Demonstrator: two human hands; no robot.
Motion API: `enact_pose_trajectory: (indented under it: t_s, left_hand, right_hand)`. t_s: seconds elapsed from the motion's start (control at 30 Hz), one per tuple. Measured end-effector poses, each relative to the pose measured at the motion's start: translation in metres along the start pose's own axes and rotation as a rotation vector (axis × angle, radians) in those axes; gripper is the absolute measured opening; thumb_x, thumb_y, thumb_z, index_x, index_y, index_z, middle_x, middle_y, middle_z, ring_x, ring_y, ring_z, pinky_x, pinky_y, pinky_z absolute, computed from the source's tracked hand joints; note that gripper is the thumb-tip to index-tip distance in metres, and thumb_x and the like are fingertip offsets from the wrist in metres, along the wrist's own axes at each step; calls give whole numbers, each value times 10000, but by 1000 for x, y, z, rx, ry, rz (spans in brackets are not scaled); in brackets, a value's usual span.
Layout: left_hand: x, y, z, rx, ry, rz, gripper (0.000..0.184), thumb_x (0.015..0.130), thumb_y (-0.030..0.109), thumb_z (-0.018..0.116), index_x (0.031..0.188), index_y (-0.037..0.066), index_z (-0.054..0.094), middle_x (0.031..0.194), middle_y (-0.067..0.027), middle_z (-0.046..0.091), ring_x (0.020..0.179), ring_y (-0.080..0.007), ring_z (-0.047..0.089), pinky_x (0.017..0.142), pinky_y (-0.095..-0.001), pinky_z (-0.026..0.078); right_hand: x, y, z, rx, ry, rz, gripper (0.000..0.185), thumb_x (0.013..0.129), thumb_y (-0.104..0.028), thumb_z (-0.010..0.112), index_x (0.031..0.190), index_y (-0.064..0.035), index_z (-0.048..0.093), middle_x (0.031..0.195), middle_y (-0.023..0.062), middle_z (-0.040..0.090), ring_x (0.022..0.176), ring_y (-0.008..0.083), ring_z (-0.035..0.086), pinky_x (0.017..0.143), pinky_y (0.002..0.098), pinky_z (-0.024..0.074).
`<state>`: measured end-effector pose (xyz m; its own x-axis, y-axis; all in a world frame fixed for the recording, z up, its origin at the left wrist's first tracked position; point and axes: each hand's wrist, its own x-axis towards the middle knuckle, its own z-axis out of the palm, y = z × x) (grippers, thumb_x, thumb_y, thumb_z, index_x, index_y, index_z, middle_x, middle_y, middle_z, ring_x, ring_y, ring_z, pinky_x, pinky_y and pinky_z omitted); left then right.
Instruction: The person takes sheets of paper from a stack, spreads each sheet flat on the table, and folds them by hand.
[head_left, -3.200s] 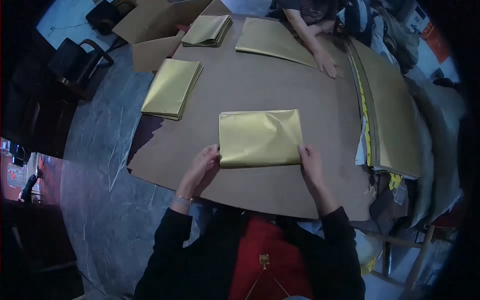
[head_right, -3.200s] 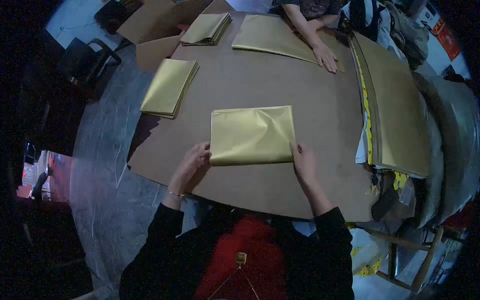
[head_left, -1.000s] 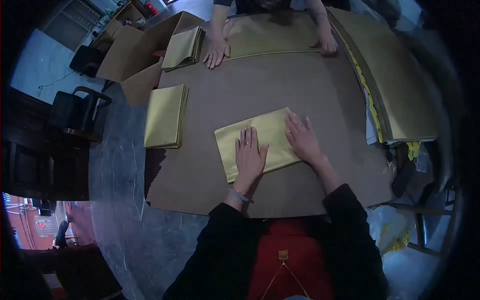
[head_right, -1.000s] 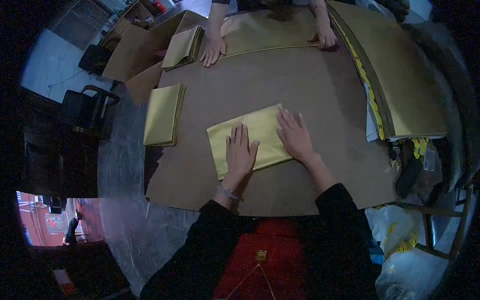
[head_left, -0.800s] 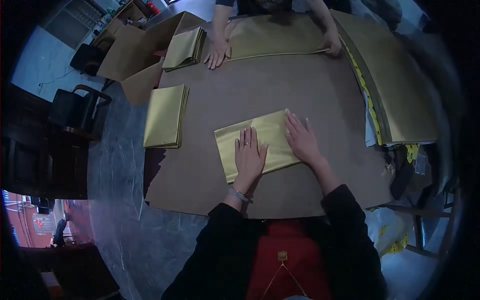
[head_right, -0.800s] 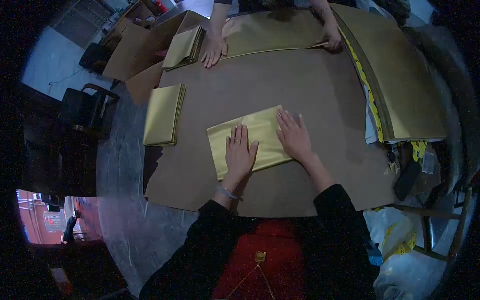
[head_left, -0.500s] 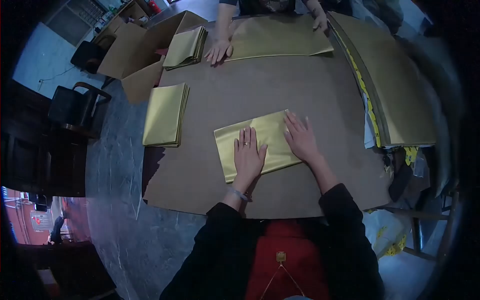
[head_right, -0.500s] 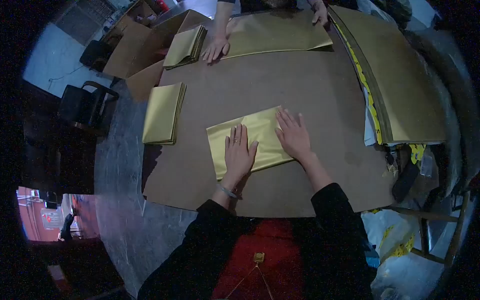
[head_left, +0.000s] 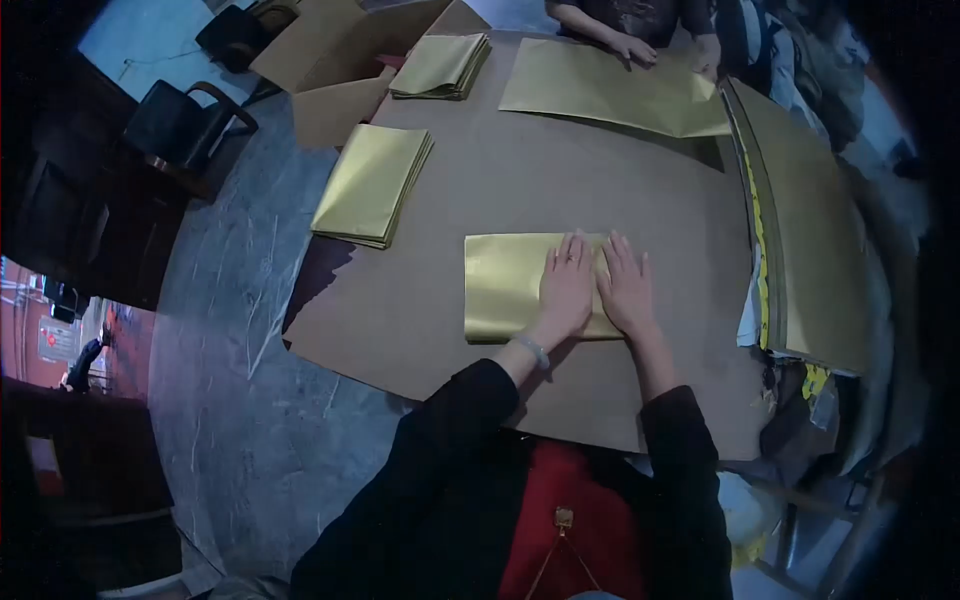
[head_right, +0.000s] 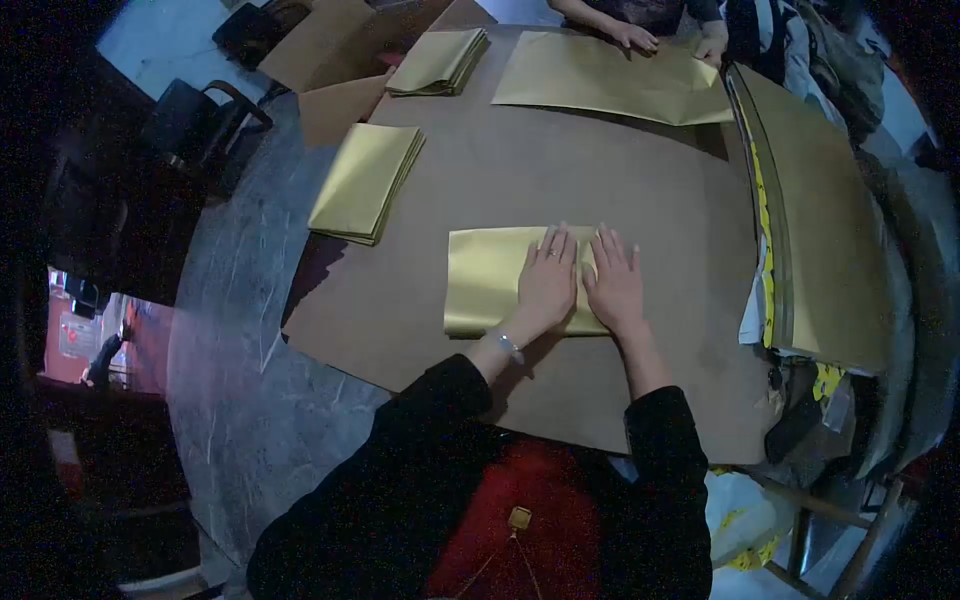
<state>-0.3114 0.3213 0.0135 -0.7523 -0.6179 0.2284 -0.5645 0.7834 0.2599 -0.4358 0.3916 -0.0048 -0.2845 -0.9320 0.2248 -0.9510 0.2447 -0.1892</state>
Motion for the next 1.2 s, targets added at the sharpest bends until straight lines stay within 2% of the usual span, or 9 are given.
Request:
enact_pose_trajectory:
  t_s: [0.1, 0.23, 0.3, 0.43, 0.6, 0.8, 0.93, 1.1, 1.2]
  left_hand:
    - [13, 1, 13, 37, 53, 12, 570, 894, 252, 453, 1377, -17, 315, 1454, -165, 295, 1369, -296, 229, 1105, -438, 197]
    - [13, -4, 24, -28, 87, -47, 548, 914, 282, 426, 1384, 16, 330, 1447, -140, 322, 1354, -281, 271, 1092, -447, 222]
    - [13, -3, 18, -87, 20, -98, 588, 916, 304, 411, 1409, 9, 279, 1472, -125, 283, 1371, -255, 238, 1105, -430, 205]
    - [12, -3, 22, -29, 52, -114, 588, 922, 326, 402, 1395, -6, 294, 1460, -143, 292, 1365, -252, 249, 1111, -425, 189]
    - [12, -2, 27, -19, 119, -110, 577, 918, 320, 413, 1378, -16, 322, 1421, -153, 345, 1354, -266, 266, 1094, -449, 225]
    - [9, 2, 11, -3, 65, -131, 575, 898, 309, 434, 1362, -18, 340, 1390, -164, 368, 1322, -288, 309, 1078, -445, 246]
    - [9, -3, 27, -41, 170, -126, 574, 904, 320, 430, 1366, -10, 341, 1405, -171, 353, 1338, -292, 287, 1084, -445, 238]
    - [5, -6, 20, -8, 77, -228, 689, 894, 435, 437, 1403, -3, 282, 1444, -165, 305, 1370, -292, 222, 1110, -430, 191]
    - [0, -15, 16, -63, 115, -305, 720, 885, 456, 449, 1401, -15, 274, 1441, -174, 306, 1365, -297, 230, 1109, -433, 190]
  right_hand:
    - [-1, -2, -4, 45, 0, 11, 488, 930, -285, 424, 1369, -79, 368, 1469, 108, 292, 1355, 263, 280, 1099, 521, 160]
    - [2, 1, 2, -10, -8, 4, 491, 943, -306, 394, 1374, -74, 358, 1464, 111, 299, 1361, 267, 269, 1102, 520, 149]
    - [1, 0, 1, -56, -11, 20, 483, 951, -324, 366, 1364, -72, 383, 1464, 87, 310, 1360, 232, 276, 1101, 508, 165]
    - [0, 1, 3, -41, 50, -10, 486, 954, -333, 370, 1360, -68, 390, 1461, 86, 319, 1351, 229, 294, 1093, 508, 178]
    - [1, -4, -7, -53, -79, 39, 496, 959, -329, 346, 1399, -99, 335, 1488, 73, 265, 1374, 221, 246, 1104, 512, 162]
    - [2, -1, -3, -69, -76, 23, 501, 961, -322, 336, 1411, -103, 313, 1495, 62, 252, 1377, 230, 237, 1108, 514, 155]
    - [1, -1, -1, -55, -79, 19, 506, 961, -320, 334, 1419, -107, 296, 1493, 64, 255, 1376, 229, 239, 1104, 515, 162]
    - [1, 1, 1, -78, -59, 13, 495, 953, -317, 341, 1410, -129, 316, 1496, 59, 246, 1378, 217, 234, 1118, 498, 140]
    - [0, 2, 1, -58, -45, 4, 496, 949, -310, 344, 1411, -130, 315, 1501, 50, 237, 1383, 209, 223, 1120, 499, 136]
